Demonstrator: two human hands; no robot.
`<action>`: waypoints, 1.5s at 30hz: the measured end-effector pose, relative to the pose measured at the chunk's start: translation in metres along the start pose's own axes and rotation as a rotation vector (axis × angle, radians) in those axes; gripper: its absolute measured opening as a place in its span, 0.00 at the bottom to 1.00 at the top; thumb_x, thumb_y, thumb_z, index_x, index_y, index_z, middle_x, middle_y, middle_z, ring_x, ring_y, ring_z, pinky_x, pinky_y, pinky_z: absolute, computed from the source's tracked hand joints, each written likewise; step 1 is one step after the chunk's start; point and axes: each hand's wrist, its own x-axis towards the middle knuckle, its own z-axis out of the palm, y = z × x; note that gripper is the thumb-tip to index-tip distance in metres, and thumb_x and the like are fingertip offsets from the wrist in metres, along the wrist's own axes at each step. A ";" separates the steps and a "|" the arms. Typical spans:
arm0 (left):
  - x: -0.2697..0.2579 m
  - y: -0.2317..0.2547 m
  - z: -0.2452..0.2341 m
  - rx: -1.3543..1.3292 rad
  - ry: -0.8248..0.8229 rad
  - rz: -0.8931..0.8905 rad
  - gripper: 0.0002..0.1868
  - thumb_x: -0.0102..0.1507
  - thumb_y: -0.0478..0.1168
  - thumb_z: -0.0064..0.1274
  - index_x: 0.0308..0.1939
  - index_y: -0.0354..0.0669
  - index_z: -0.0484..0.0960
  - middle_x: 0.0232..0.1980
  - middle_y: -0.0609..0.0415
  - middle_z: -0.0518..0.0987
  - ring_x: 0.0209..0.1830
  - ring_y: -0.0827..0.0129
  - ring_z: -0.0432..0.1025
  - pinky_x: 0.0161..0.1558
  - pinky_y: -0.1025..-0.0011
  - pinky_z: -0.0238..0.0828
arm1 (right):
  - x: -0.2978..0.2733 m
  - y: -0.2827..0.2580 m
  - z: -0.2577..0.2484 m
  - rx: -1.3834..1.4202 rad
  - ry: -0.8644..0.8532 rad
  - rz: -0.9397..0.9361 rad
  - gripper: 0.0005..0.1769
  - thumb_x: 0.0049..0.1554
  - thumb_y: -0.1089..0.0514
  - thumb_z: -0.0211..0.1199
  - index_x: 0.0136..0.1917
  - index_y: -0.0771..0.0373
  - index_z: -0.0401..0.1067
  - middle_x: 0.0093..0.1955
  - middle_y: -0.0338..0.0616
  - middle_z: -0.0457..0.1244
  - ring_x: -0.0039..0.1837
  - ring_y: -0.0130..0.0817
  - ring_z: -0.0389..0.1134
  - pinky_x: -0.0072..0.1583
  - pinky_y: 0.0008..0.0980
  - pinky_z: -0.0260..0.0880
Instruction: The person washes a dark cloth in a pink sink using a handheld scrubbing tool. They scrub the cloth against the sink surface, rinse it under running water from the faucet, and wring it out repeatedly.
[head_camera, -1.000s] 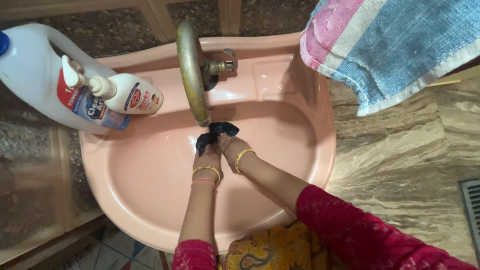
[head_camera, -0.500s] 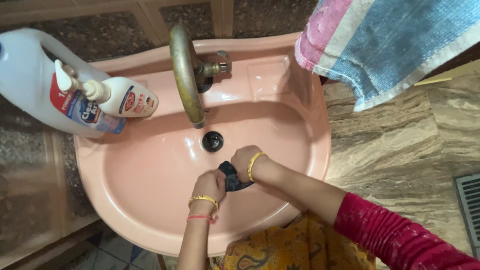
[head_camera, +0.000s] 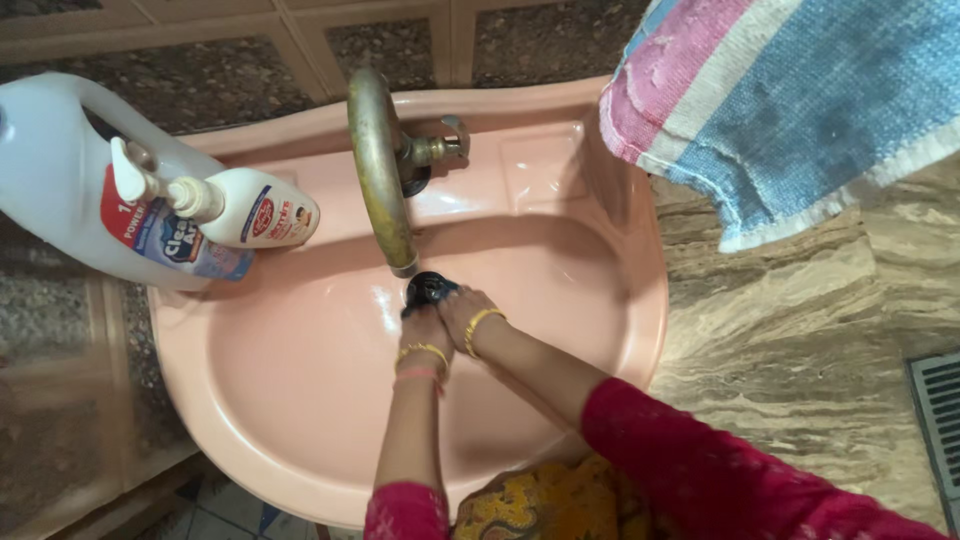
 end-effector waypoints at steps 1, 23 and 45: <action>0.005 0.005 -0.010 -0.086 0.000 -0.087 0.22 0.75 0.44 0.31 0.55 0.37 0.81 0.62 0.36 0.78 0.64 0.46 0.72 0.64 0.56 0.70 | 0.014 -0.001 -0.001 -0.001 0.013 0.022 0.17 0.58 0.57 0.55 0.57 0.64 0.74 0.60 0.53 0.68 0.63 0.48 0.67 0.61 0.42 0.70; 0.026 0.002 -0.038 0.098 0.109 -0.058 0.19 0.68 0.44 0.41 0.54 0.37 0.80 0.58 0.31 0.76 0.57 0.40 0.73 0.58 0.53 0.71 | 0.054 -0.010 0.026 0.333 0.311 0.188 0.18 0.58 0.61 0.52 0.59 0.68 0.71 0.55 0.57 0.66 0.57 0.52 0.67 0.61 0.43 0.68; 0.018 0.024 -0.017 -0.301 0.291 -0.270 0.26 0.67 0.54 0.44 0.52 0.31 0.75 0.51 0.29 0.79 0.54 0.35 0.73 0.54 0.48 0.70 | 0.051 0.013 0.014 -0.210 0.333 0.107 0.28 0.53 0.54 0.57 0.65 0.65 0.65 0.62 0.51 0.63 0.66 0.45 0.62 0.66 0.40 0.60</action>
